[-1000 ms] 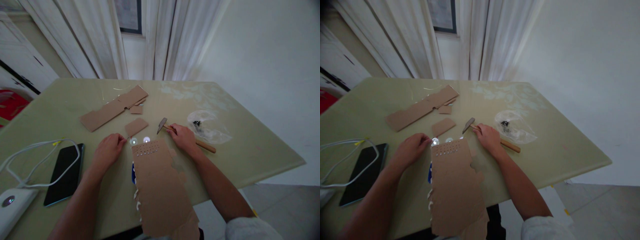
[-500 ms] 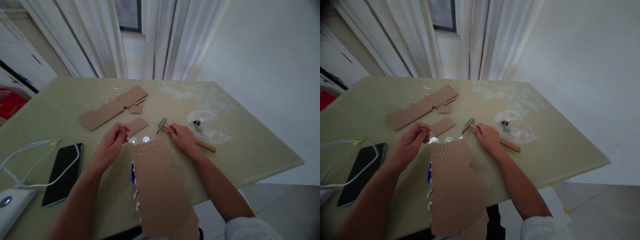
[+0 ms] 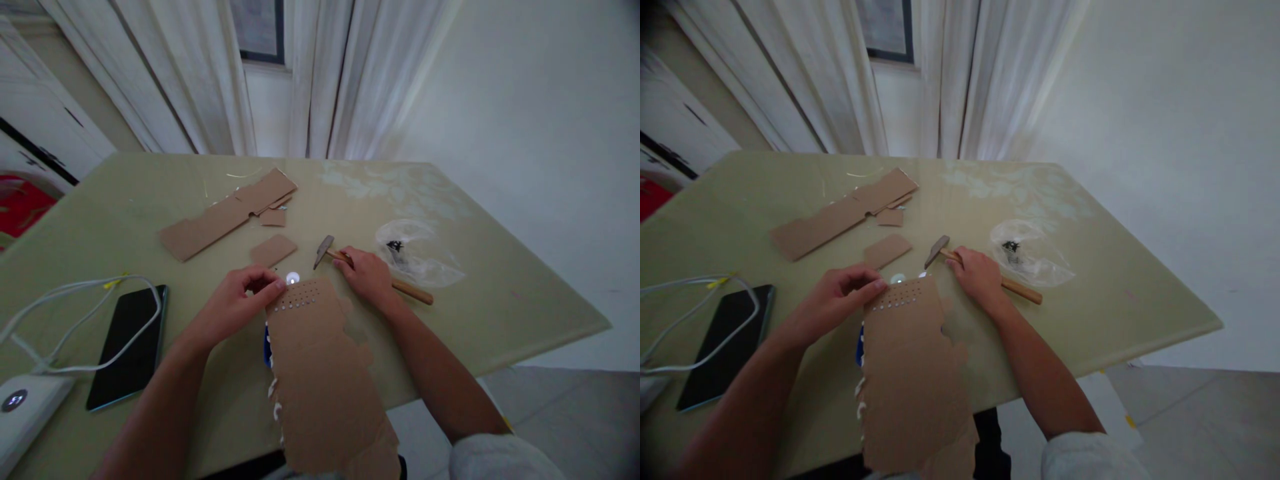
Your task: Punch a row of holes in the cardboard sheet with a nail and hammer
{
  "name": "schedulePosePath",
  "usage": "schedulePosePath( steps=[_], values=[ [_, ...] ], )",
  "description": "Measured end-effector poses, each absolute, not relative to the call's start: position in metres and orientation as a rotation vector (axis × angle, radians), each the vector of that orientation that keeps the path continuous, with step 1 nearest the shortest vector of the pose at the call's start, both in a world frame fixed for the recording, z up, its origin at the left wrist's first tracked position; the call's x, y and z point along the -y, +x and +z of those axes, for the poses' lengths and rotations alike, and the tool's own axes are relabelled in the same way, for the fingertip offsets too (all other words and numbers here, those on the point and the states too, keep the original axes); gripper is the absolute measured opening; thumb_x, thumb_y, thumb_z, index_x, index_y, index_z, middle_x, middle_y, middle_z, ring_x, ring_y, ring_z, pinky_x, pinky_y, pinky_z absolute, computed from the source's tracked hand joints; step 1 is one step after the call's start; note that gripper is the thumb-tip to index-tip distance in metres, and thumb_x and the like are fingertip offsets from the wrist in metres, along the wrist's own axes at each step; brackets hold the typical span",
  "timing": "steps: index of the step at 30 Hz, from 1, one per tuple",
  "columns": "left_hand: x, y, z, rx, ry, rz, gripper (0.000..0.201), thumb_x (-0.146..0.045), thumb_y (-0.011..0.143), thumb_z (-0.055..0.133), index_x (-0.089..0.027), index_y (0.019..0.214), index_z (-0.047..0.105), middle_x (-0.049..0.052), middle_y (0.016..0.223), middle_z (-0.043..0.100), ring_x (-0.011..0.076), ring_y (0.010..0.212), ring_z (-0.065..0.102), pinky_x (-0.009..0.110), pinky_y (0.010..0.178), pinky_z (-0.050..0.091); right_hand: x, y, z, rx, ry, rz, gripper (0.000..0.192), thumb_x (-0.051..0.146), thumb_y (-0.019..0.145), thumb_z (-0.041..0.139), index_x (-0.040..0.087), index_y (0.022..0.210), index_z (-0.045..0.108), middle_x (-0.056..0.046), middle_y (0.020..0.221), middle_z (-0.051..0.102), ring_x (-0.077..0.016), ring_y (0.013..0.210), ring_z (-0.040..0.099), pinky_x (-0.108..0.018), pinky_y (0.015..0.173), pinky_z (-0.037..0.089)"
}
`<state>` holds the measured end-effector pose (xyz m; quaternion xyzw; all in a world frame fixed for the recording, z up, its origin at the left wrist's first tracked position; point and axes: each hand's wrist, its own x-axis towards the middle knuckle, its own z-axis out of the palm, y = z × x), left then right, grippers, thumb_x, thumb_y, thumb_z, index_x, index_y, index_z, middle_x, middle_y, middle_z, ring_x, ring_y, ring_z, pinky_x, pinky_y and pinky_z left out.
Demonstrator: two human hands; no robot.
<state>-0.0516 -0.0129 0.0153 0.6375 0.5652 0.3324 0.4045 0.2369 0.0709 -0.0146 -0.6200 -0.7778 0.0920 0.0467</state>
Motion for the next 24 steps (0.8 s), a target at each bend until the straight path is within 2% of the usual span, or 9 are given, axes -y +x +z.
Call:
schedulePosePath(
  steps=[7, 24],
  values=[
    [0.0135, -0.0536, 0.0068, -1.332, 1.544, 0.827, 0.04, -0.058, 0.094, 0.074, -0.02, 0.088, 0.083, 0.004, 0.082, 0.078, 0.0187, 0.074, 0.067, 0.026, 0.065, 0.05, -0.0704, 0.237, -0.0143, 2.377, -1.888, 0.27, 0.038, 0.052, 0.111, 0.054, 0.027, 0.131, 0.075, -0.01, 0.12, 0.083, -0.0309, 0.104, 0.076, -0.036, 0.079, 0.048],
    [0.0142, -0.0528, 0.0152, -1.321, 1.424, 0.864, 0.039, -0.059, 0.087, 0.079, -0.021, 0.082, 0.086, 0.005, 0.077, 0.08, 0.02, 0.068, 0.068, 0.028, 0.064, 0.055, -0.0708, 0.2374, -0.0154, 2.404, -1.9, 0.258, 0.041, 0.053, 0.112, 0.051, 0.027, 0.134, 0.074, -0.011, 0.124, 0.082, -0.0301, 0.106, 0.076, -0.036, 0.08, 0.049]
  ],
)
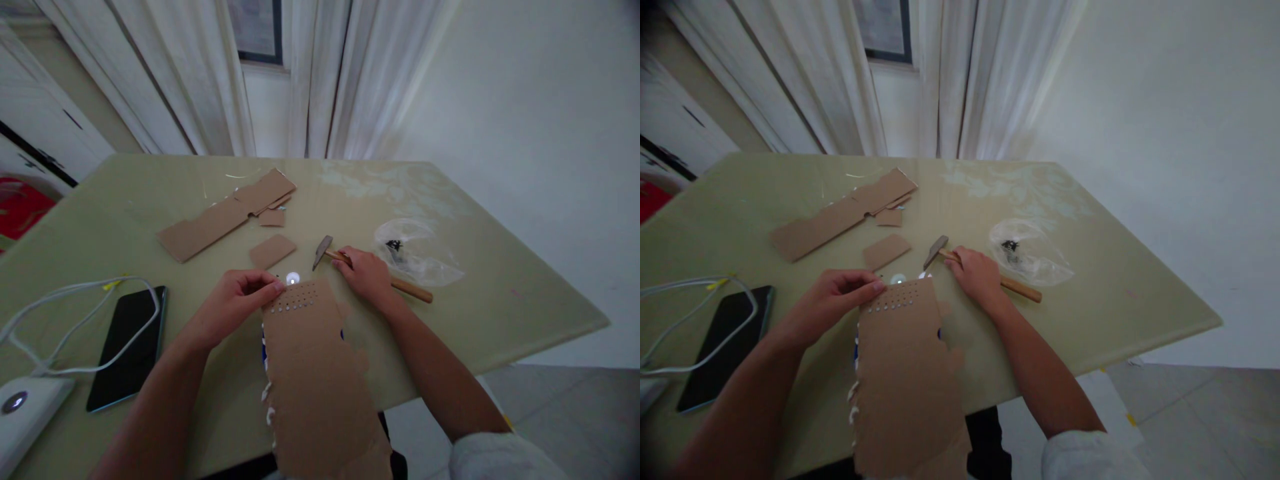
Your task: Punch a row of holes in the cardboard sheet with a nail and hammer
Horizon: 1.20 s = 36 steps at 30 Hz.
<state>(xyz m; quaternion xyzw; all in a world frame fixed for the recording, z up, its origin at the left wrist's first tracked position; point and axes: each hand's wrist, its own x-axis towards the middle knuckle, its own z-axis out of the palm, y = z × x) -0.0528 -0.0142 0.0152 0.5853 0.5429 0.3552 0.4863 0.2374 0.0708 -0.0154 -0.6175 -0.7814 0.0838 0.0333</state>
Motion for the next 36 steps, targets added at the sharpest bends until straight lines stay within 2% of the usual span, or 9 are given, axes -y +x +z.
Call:
schedulePosePath(
  steps=[7, 14, 17, 21, 23, 28, 30, 33, 36],
  values=[
    [0.013, -0.053, 0.015, -1.34, 1.444, 0.845, 0.039, -0.058, 0.087, 0.077, -0.022, 0.079, 0.085, 0.004, 0.074, 0.079, 0.0195, 0.066, 0.068, 0.028, 0.063, 0.054, -0.071, 0.237, -0.018, 2.405, -1.882, 0.248, 0.039, 0.052, 0.112, 0.053, 0.028, 0.134, 0.074, -0.01, 0.123, 0.082, -0.0303, 0.106, 0.075, -0.035, 0.08, 0.048],
    [0.01, -0.056, 0.012, -1.462, 1.399, 1.058, 0.043, -0.06, 0.091, 0.074, -0.02, 0.1, 0.086, 0.011, 0.1, 0.087, 0.0236, 0.082, 0.076, 0.036, 0.08, 0.062, -0.07, 0.235, -0.013, 2.409, -1.876, 0.277, 0.037, 0.05, 0.112, 0.053, 0.028, 0.132, 0.074, -0.01, 0.122, 0.083, -0.0301, 0.105, 0.075, -0.035, 0.08, 0.048],
    [0.009, -0.056, 0.012, -1.446, 1.326, 1.216, 0.041, -0.057, 0.088, 0.079, -0.019, 0.103, 0.078, 0.013, 0.106, 0.088, 0.022, 0.081, 0.075, 0.037, 0.083, 0.062, -0.069, 0.234, -0.012, 2.422, -1.871, 0.272, 0.036, 0.051, 0.112, 0.053, 0.028, 0.13, 0.075, -0.009, 0.12, 0.083, -0.0307, 0.106, 0.075, -0.035, 0.079, 0.048],
    [0.006, -0.053, 0.008, -1.406, 1.221, 1.359, 0.047, -0.059, 0.086, 0.083, -0.023, 0.102, 0.057, 0.012, 0.106, 0.088, 0.0212, 0.079, 0.079, 0.039, 0.084, 0.063, -0.07, 0.235, -0.014, 2.437, -1.868, 0.27, 0.037, 0.052, 0.112, 0.052, 0.027, 0.128, 0.074, -0.01, 0.118, 0.082, -0.0298, 0.104, 0.076, -0.035, 0.08, 0.048],
    [0.005, -0.052, 0.005, -1.405, 1.21, 1.378, 0.052, -0.06, 0.086, 0.082, -0.024, 0.109, 0.051, 0.013, 0.105, 0.088, 0.0245, 0.086, 0.083, 0.042, 0.089, 0.064, -0.071, 0.235, -0.015, 2.443, -1.858, 0.272, 0.037, 0.051, 0.112, 0.052, 0.027, 0.129, 0.074, -0.01, 0.119, 0.082, -0.0292, 0.104, 0.075, -0.035, 0.081, 0.048],
    [0.006, -0.046, 0.008, -1.431, 1.259, 1.378, 0.073, -0.058, 0.094, 0.077, -0.019, 0.148, 0.048, 0.013, 0.108, 0.088, 0.0311, 0.111, 0.084, 0.05, 0.108, 0.061, -0.072, 0.235, -0.017, 2.455, -1.838, 0.279, 0.04, 0.053, 0.113, 0.049, 0.026, 0.133, 0.071, -0.011, 0.123, 0.081, -0.0295, 0.108, 0.075, -0.037, 0.085, 0.05],
    [0.006, -0.042, 0.016, -1.358, 1.276, 1.374, 0.062, -0.059, 0.094, 0.079, -0.02, 0.139, 0.06, 0.013, 0.111, 0.088, 0.032, 0.116, 0.082, 0.05, 0.111, 0.06, -0.072, 0.234, -0.017, 2.455, -1.84, 0.286, 0.041, 0.054, 0.113, 0.048, 0.027, 0.135, 0.07, -0.011, 0.124, 0.081, -0.0297, 0.108, 0.075, -0.037, 0.086, 0.05],
    [0.004, -0.032, 0.034, -1.232, 1.344, 1.311, 0.043, -0.061, 0.094, 0.08, -0.021, 0.106, 0.07, 0.012, 0.114, 0.087, 0.0328, 0.118, 0.082, 0.051, 0.111, 0.061, -0.074, 0.234, -0.019, 2.454, -1.834, 0.297, 0.041, 0.054, 0.114, 0.047, 0.027, 0.135, 0.07, -0.011, 0.125, 0.081, -0.0295, 0.11, 0.075, -0.037, 0.088, 0.05],
    [0.001, -0.019, 0.05, -1.147, 1.471, 1.231, 0.04, -0.06, 0.1, 0.074, -0.021, 0.103, 0.074, 0.011, 0.115, 0.087, 0.0304, 0.116, 0.082, 0.049, 0.109, 0.062, -0.074, 0.234, -0.021, 2.455, -1.829, 0.312, 0.041, 0.055, 0.113, 0.048, 0.027, 0.132, 0.071, -0.011, 0.126, 0.081, -0.0296, 0.112, 0.075, -0.037, 0.089, 0.05]
  ],
)
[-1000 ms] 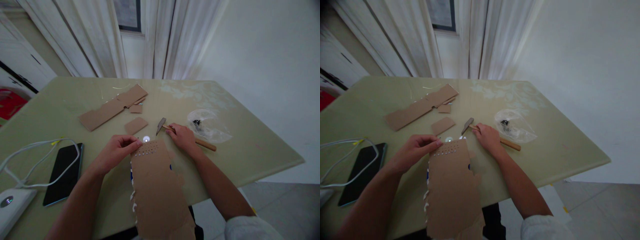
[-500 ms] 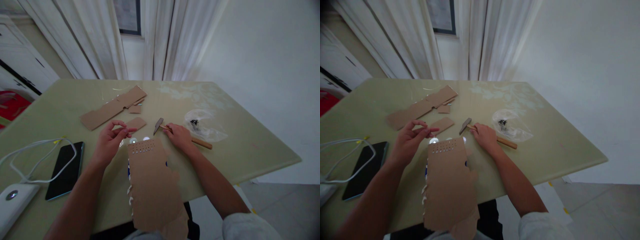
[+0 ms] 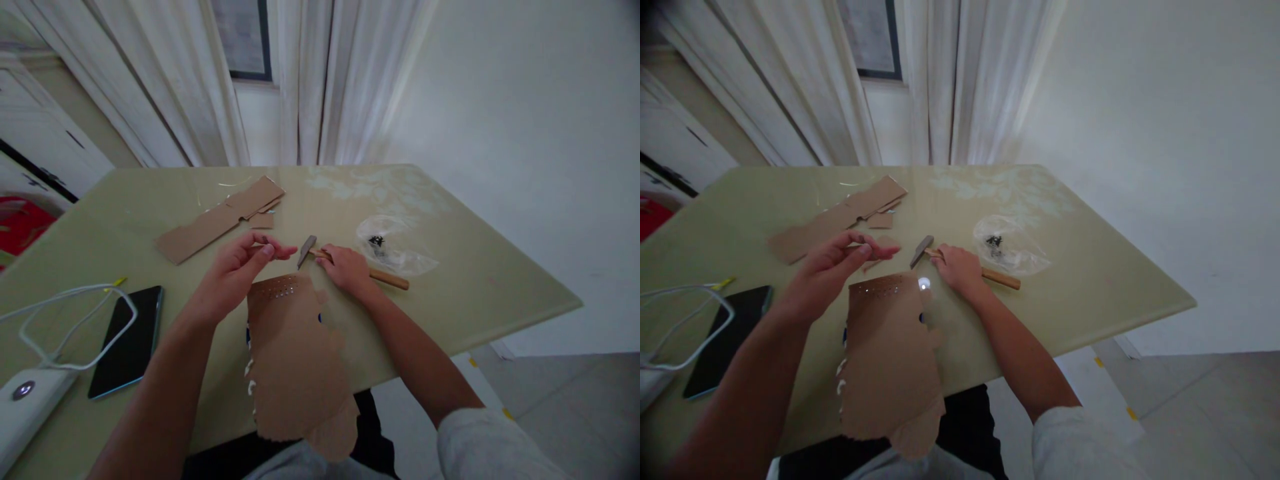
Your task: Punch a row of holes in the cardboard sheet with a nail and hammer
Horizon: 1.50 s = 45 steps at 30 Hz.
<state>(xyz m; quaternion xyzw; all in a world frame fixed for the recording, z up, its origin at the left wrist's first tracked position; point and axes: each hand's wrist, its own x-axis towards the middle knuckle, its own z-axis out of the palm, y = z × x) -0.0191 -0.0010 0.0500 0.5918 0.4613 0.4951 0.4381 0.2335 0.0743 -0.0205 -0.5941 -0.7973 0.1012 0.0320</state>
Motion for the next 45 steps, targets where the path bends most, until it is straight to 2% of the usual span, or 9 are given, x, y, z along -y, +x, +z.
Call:
schedulePosePath(
  steps=[4, 8, 10, 16, 21, 26, 30, 37, 45],
  values=[
    [-0.001, -0.007, 0.049, -1.148, 1.636, 1.246, 0.035, -0.054, 0.103, 0.071, -0.021, 0.102, 0.081, 0.01, 0.119, 0.085, 0.0272, 0.117, 0.079, 0.042, 0.107, 0.061, -0.074, 0.233, -0.02, 2.459, -1.833, 0.315, 0.042, 0.054, 0.113, 0.049, 0.027, 0.138, 0.07, -0.011, 0.131, 0.08, -0.0297, 0.115, 0.074, -0.038, 0.091, 0.051],
    [0.004, -0.008, 0.034, -1.237, 1.636, 1.334, 0.03, -0.051, 0.099, 0.077, -0.022, 0.101, 0.083, 0.007, 0.102, 0.086, 0.0225, 0.094, 0.08, 0.035, 0.088, 0.064, -0.073, 0.233, -0.017, 2.471, -1.848, 0.315, 0.044, 0.055, 0.113, 0.048, 0.028, 0.141, 0.069, -0.012, 0.13, 0.08, -0.0295, 0.113, 0.075, -0.038, 0.091, 0.051],
    [0.008, -0.012, 0.03, -1.291, 1.614, 1.352, 0.029, -0.05, 0.094, 0.083, -0.021, 0.102, 0.083, 0.007, 0.099, 0.086, 0.022, 0.09, 0.08, 0.034, 0.086, 0.064, -0.072, 0.232, -0.017, 2.474, -1.853, 0.319, 0.044, 0.055, 0.113, 0.048, 0.028, 0.142, 0.068, -0.012, 0.131, 0.08, -0.0295, 0.114, 0.075, -0.038, 0.092, 0.051],
    [0.02, -0.014, 0.035, -1.352, 1.654, 1.305, 0.023, -0.044, 0.095, 0.082, -0.022, 0.098, 0.076, 0.006, 0.101, 0.087, 0.0225, 0.096, 0.084, 0.032, 0.086, 0.066, -0.071, 0.231, -0.017, 2.469, -1.847, 0.338, 0.043, 0.052, 0.114, 0.048, 0.028, 0.143, 0.068, -0.011, 0.136, 0.079, -0.0296, 0.118, 0.074, -0.038, 0.093, 0.051],
    [0.024, -0.007, 0.038, -1.393, 1.641, 1.165, 0.036, -0.047, 0.095, 0.08, -0.023, 0.119, 0.067, 0.007, 0.099, 0.087, 0.0257, 0.099, 0.085, 0.029, 0.069, 0.068, -0.069, 0.232, -0.015, 2.465, -1.848, 0.343, 0.043, 0.053, 0.113, 0.05, 0.028, 0.143, 0.068, -0.011, 0.136, 0.079, -0.0302, 0.117, 0.074, -0.038, 0.092, 0.052],
    [0.026, -0.006, 0.035, -1.33, 1.642, 1.075, 0.028, -0.048, 0.098, 0.076, -0.024, 0.105, 0.064, 0.008, 0.103, 0.087, 0.0268, 0.1, 0.085, 0.032, 0.072, 0.071, -0.068, 0.231, -0.013, 2.459, -1.868, 0.348, 0.043, 0.052, 0.113, 0.05, 0.028, 0.143, 0.068, -0.012, 0.137, 0.078, -0.0306, 0.118, 0.074, -0.038, 0.092, 0.052],
    [0.028, -0.007, 0.036, -1.292, 1.699, 1.034, 0.022, -0.043, 0.099, 0.075, -0.025, 0.105, 0.063, 0.006, 0.104, 0.087, 0.0253, 0.1, 0.085, 0.034, 0.082, 0.07, -0.068, 0.231, -0.011, 2.47, -1.867, 0.352, 0.044, 0.052, 0.113, 0.049, 0.028, 0.144, 0.068, -0.011, 0.138, 0.078, -0.03, 0.119, 0.074, -0.038, 0.093, 0.052],
    [0.026, -0.009, 0.033, -1.297, 1.844, 0.974, 0.017, -0.041, 0.102, 0.072, -0.027, 0.108, 0.065, 0.002, 0.1, 0.086, 0.0232, 0.093, 0.084, 0.034, 0.078, 0.067, -0.067, 0.231, -0.012, 2.47, -1.854, 0.358, 0.044, 0.052, 0.113, 0.049, 0.027, 0.144, 0.068, -0.011, 0.137, 0.078, -0.0303, 0.118, 0.073, -0.039, 0.094, 0.052],
    [0.025, -0.009, 0.029, -1.279, 1.902, 0.972, 0.017, -0.038, 0.101, 0.072, -0.028, 0.108, 0.06, 0.003, 0.099, 0.087, 0.0253, 0.093, 0.084, 0.036, 0.075, 0.064, -0.069, 0.232, -0.014, 2.474, -1.838, 0.356, 0.044, 0.052, 0.113, 0.049, 0.027, 0.145, 0.068, -0.011, 0.137, 0.078, -0.0303, 0.119, 0.073, -0.039, 0.094, 0.051]
  ],
)
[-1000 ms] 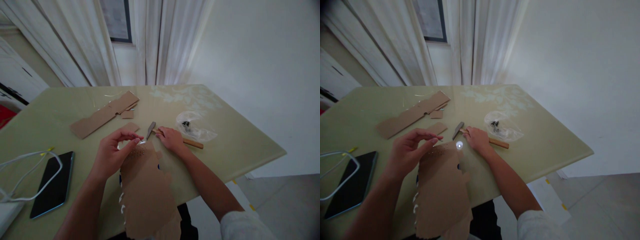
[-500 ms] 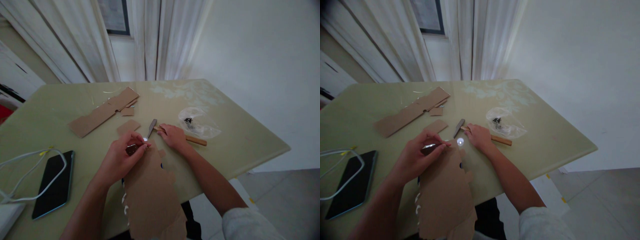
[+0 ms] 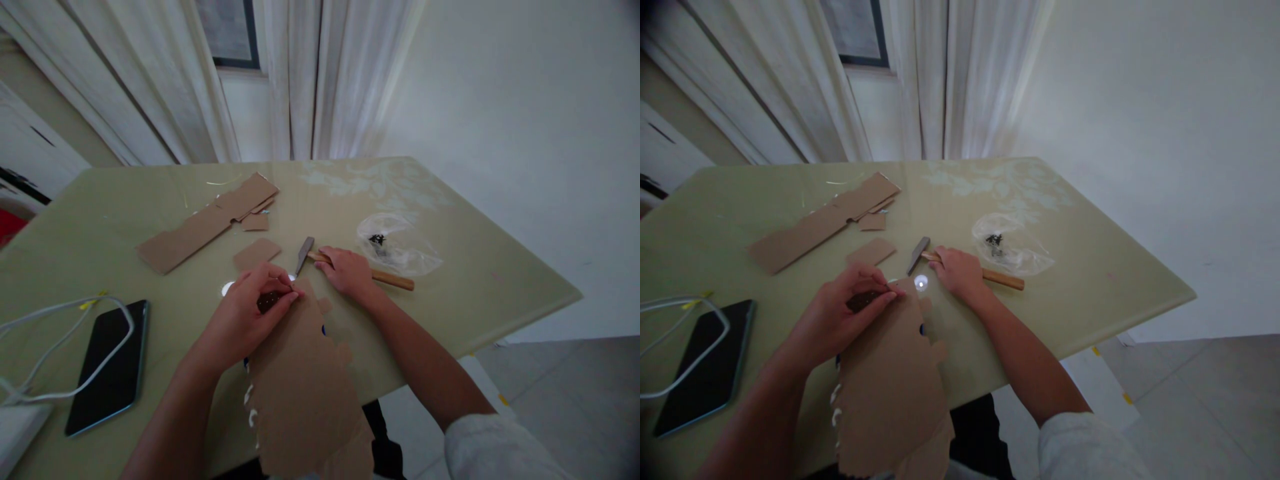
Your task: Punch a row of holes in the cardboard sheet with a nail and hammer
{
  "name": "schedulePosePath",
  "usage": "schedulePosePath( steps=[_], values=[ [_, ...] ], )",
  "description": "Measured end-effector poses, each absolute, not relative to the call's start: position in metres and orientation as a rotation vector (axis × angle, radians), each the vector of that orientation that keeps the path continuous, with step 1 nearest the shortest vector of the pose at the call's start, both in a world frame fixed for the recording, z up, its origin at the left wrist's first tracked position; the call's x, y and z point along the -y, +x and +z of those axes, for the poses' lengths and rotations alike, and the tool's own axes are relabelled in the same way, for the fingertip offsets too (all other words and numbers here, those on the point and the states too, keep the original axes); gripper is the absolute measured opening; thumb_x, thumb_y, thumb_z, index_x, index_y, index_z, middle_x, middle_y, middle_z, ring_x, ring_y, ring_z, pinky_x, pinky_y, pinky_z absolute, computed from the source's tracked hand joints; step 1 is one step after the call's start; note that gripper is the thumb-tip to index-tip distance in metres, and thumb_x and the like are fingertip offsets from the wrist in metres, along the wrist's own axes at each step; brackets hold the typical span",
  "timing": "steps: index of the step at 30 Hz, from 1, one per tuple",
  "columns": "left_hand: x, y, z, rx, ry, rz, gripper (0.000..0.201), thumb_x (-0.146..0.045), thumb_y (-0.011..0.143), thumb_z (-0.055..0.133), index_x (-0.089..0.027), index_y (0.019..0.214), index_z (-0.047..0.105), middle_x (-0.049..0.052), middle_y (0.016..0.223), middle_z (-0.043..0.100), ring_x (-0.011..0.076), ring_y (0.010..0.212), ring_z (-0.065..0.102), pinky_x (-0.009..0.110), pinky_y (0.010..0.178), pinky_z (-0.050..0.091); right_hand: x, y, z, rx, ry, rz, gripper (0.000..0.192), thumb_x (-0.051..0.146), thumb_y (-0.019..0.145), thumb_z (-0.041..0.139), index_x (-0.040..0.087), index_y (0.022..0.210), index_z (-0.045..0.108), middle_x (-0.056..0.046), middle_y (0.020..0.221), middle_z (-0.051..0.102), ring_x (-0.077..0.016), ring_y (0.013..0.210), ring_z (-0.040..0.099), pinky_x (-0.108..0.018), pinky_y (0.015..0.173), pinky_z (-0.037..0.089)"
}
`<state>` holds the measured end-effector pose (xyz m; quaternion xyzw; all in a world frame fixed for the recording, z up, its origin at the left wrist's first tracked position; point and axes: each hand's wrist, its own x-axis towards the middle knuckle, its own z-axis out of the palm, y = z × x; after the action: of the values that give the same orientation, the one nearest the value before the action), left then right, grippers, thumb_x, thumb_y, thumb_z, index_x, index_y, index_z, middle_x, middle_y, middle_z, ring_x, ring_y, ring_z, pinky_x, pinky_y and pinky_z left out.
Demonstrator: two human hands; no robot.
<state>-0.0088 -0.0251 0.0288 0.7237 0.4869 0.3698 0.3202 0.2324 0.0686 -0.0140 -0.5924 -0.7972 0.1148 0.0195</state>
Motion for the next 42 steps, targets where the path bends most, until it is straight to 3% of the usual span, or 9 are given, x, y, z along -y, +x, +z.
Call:
schedulePosePath(
  steps=[18, 24, 36, 42],
  values=[
    [0.0253, -0.0096, 0.0292, -1.291, 2.031, 1.026, 0.011, -0.036, 0.102, 0.072, -0.026, 0.098, 0.074, 0.004, 0.104, 0.082, 0.0219, 0.091, 0.079, 0.035, 0.08, 0.063, -0.0678, 0.2316, -0.0124, 2.461, -1.833, 0.366, 0.044, 0.051, 0.113, 0.049, 0.027, 0.145, 0.068, -0.011, 0.137, 0.078, -0.0304, 0.118, 0.073, -0.038, 0.093, 0.051],
    [0.0271, -0.0103, 0.0287, -1.274, 2.046, 1.011, 0.016, -0.037, 0.102, 0.071, -0.029, 0.115, 0.076, 0.004, 0.108, 0.085, 0.0226, 0.096, 0.081, 0.038, 0.089, 0.064, -0.0682, 0.2312, -0.0116, 2.467, -1.84, 0.356, 0.043, 0.051, 0.113, 0.05, 0.028, 0.143, 0.069, -0.011, 0.137, 0.078, -0.0306, 0.117, 0.074, -0.038, 0.092, 0.052],
    [0.0262, -0.0092, 0.0322, -1.269, 2.066, 1.036, 0.014, -0.035, 0.102, 0.071, -0.028, 0.111, 0.08, 0.004, 0.104, 0.085, 0.0224, 0.09, 0.081, 0.04, 0.091, 0.065, -0.0681, 0.2315, -0.013, 2.479, -1.835, 0.341, 0.043, 0.052, 0.113, 0.05, 0.028, 0.143, 0.068, -0.011, 0.135, 0.079, -0.0303, 0.116, 0.074, -0.037, 0.089, 0.051],
    [0.0257, -0.0093, 0.0282, -1.296, 2.017, 1.036, 0.011, -0.036, 0.101, 0.072, -0.025, 0.098, 0.074, 0.006, 0.106, 0.084, 0.0221, 0.093, 0.08, 0.036, 0.084, 0.065, -0.0687, 0.2315, -0.0143, 2.478, -1.83, 0.349, 0.045, 0.052, 0.113, 0.049, 0.028, 0.145, 0.068, -0.011, 0.136, 0.079, -0.0308, 0.118, 0.073, -0.038, 0.093, 0.051]
  ],
)
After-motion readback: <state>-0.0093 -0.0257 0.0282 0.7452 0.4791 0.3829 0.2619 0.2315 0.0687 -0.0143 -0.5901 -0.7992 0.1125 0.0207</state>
